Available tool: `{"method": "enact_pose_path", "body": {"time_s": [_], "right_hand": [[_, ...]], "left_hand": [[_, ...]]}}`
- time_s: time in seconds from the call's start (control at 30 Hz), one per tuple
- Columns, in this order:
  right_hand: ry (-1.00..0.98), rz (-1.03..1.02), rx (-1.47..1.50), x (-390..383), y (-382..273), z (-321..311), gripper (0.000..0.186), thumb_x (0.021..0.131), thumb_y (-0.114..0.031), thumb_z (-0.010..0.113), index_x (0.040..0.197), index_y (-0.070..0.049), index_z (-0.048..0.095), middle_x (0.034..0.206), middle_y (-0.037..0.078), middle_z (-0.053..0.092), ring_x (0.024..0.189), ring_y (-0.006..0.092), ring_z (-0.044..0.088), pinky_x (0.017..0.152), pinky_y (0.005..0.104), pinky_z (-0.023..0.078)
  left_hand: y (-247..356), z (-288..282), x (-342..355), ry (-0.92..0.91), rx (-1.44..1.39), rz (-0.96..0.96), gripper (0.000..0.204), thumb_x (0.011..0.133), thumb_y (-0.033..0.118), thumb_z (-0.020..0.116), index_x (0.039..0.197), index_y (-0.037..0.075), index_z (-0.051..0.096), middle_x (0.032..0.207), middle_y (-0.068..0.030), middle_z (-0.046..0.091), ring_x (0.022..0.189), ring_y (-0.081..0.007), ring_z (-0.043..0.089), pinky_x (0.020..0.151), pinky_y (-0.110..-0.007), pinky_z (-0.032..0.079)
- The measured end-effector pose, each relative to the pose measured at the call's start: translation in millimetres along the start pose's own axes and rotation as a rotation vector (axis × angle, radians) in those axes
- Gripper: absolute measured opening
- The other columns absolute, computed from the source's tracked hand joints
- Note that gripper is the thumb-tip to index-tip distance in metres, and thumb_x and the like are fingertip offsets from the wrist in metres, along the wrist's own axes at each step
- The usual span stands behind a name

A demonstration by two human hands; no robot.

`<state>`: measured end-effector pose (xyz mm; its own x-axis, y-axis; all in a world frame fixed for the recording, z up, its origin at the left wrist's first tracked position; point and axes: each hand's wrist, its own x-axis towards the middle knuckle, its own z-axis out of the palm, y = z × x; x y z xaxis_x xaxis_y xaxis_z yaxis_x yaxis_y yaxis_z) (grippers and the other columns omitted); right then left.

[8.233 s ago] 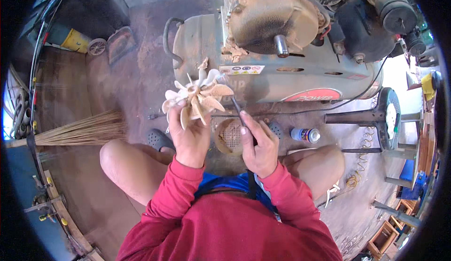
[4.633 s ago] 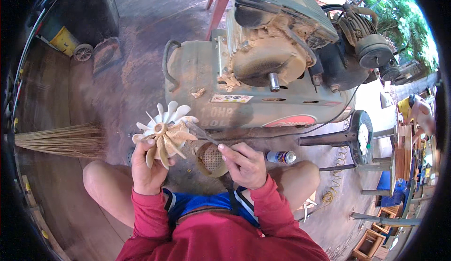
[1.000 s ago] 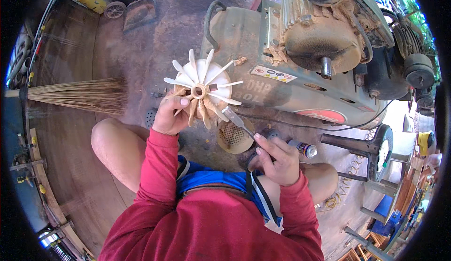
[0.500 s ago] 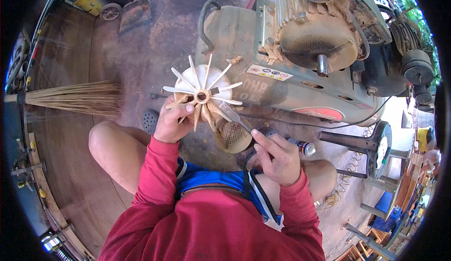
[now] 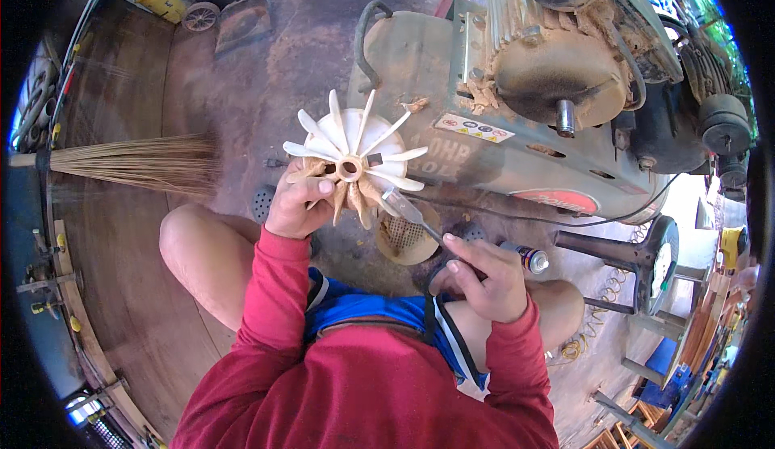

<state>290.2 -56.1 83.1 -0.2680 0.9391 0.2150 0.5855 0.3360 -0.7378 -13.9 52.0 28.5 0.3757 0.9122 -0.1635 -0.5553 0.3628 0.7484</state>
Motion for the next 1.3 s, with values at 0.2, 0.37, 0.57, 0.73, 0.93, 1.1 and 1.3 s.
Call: {"method": "enact_pose_path", "body": {"time_s": [0.2,0.37,0.57,0.73,0.93,1.1,1.3], "right_hand": [[-0.309,0.364,0.498,-4,2,-16,0.038,0.093,-0.004,0.072,0.131,-0.003,0.071,0.103,0.018,0.077,0.076,0.0261,0.074,0.073,0.0312,0.057],[-0.227,0.204,0.400,-3,-2,-11,0.035,0.095,-0.006,0.070,0.130,-0.002,0.071,0.106,0.019,0.078,0.083,0.0293,0.076,0.079,0.0332,0.058],[-0.266,0.171,0.365,-6,-1,-18,0.036,0.093,-0.004,0.070,0.129,-0.003,0.072,0.094,0.017,0.077,0.075,0.0292,0.074,0.071,0.0353,0.057],[-0.208,0.103,0.308,-5,-3,-14,0.036,0.092,-0.003,0.071,0.129,-0.003,0.072,0.090,0.016,0.075,0.072,0.0295,0.072,0.068,0.0357,0.056],[-0.175,0.111,0.340,-8,-1,-9,0.038,0.092,-0.002,0.071,0.130,-0.004,0.071,0.094,0.017,0.076,0.075,0.0299,0.074,0.069,0.0358,0.057],[-0.212,0.148,0.303,-7,-2,-11,0.039,0.091,-0.002,0.071,0.130,-0.004,0.071,0.095,0.018,0.076,0.077,0.0306,0.075,0.070,0.0362,0.058],[-0.135,0.074,0.255,-4,-6,-8,0.040,0.090,-0.002,0.071,0.130,-0.005,0.071,0.085,0.015,0.073,0.068,0.0295,0.071,0.065,0.0369,0.055]], "left_hand": [[-10,-10,3,-0.017,-0.056,0.048,0.084,0.078,0.023,0.079,0.148,-0.006,0.043,0.129,-0.0192,0.065,0.118,-0.0313,0.065,0.104,-0.044,0.053],[-17,-13,8,-0.001,-0.129,0.069,0.087,0.078,0.022,0.081,0.151,-0.004,0.040,0.133,-0.0191,0.063,0.119,-0.0335,0.065,0.107,-0.046,0.052],[-13,-32,12,-0.062,-0.102,0.076,0.089,0.079,0.024,0.083,0.152,-0.003,0.039,0.134,-0.0183,0.062,0.121,-0.0326,0.064,0.107,-0.048,0.052],[-21,-31,16,-0.022,-0.119,0.125,0.088,0.085,0.031,0.084,0.152,-0.003,0.039,0.136,-0.0171,0.062,0.122,-0.0309,0.064,0.106,-0.047,0.053],[-29,-42,18,-0.065,-0.214,0.117,0.067,0.094,0.030,0.078,0.146,0.000,0.048,0.135,-0.0154,0.064,0.122,-0.0302,0.065,0.108,-0.047,0.052],[-28,-39,17,-0.060,-0.399,0.126,0.049,0.100,0.030,0.070,0.138,0.002,0.058,0.131,-0.0143,0.067,0.123,-0.0317,0.064,0.107,-0.049,0.051],[-20,-31,16,-0.042,-0.254,0.149,0.054,0.099,0.028,0.071,0.143,0.002,0.053,0.136,-0.0142,0.064,0.126,-0.0309,0.062,0.109,-0.048,0.050]]}}
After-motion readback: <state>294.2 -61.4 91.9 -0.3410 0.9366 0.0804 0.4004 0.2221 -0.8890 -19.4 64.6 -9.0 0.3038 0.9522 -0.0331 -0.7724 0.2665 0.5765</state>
